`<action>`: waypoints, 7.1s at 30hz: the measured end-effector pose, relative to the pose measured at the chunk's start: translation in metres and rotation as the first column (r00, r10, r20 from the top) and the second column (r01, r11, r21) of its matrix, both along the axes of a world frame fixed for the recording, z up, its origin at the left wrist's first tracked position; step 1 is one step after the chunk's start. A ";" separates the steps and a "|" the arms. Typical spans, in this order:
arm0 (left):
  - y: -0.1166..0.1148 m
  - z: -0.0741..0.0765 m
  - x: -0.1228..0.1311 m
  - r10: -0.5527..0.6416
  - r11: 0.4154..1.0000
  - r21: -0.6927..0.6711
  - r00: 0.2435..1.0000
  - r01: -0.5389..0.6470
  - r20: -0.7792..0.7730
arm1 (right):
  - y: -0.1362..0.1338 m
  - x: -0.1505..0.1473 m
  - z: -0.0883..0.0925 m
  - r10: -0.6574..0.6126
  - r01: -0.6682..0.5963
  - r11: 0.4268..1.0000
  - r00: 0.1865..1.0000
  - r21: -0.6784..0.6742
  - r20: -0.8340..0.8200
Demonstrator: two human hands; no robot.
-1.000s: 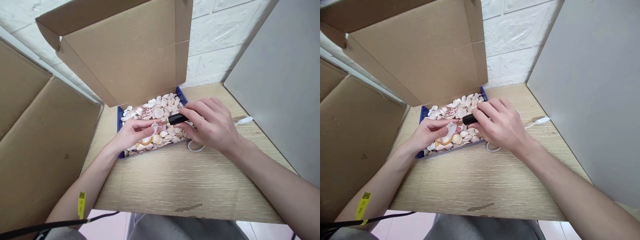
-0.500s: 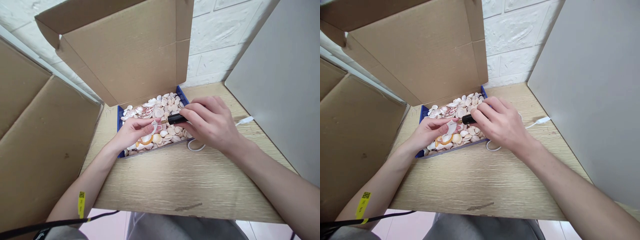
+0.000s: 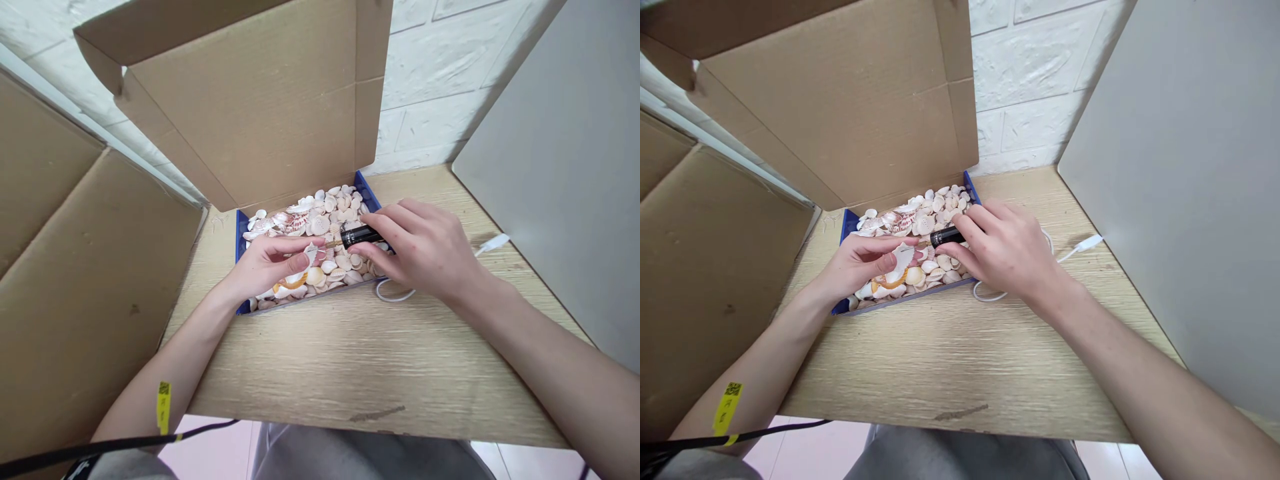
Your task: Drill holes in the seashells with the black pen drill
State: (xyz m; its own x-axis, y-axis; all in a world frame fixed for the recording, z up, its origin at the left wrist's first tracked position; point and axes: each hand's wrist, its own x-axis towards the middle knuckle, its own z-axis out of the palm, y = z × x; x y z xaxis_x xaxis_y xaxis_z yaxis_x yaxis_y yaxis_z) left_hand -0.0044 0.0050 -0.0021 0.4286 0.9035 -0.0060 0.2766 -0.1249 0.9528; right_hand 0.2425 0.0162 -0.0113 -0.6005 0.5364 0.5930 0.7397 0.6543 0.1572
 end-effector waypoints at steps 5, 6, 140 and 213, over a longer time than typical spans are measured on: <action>-0.001 0.000 0.000 0.032 0.999 -0.029 0.999 -0.033 -0.036 | -0.001 -0.001 -0.002 -0.041 0.042 0.995 0.999 -0.093 0.017; -0.001 0.000 0.000 0.038 0.999 -0.037 0.998 -0.040 -0.044 | 0.000 -0.001 -0.002 -0.031 0.033 0.995 0.999 -0.094 0.024; -0.006 0.005 0.008 0.137 0.987 -0.099 0.983 -0.126 0.119 | -0.013 -0.020 -0.013 0.028 -0.055 0.987 0.984 -0.150 -0.176; 0.000 -0.004 0.003 0.163 0.906 -0.422 0.907 0.019 0.389 | -0.003 -0.007 -0.005 0.000 -0.005 0.999 0.994 -0.046 -0.109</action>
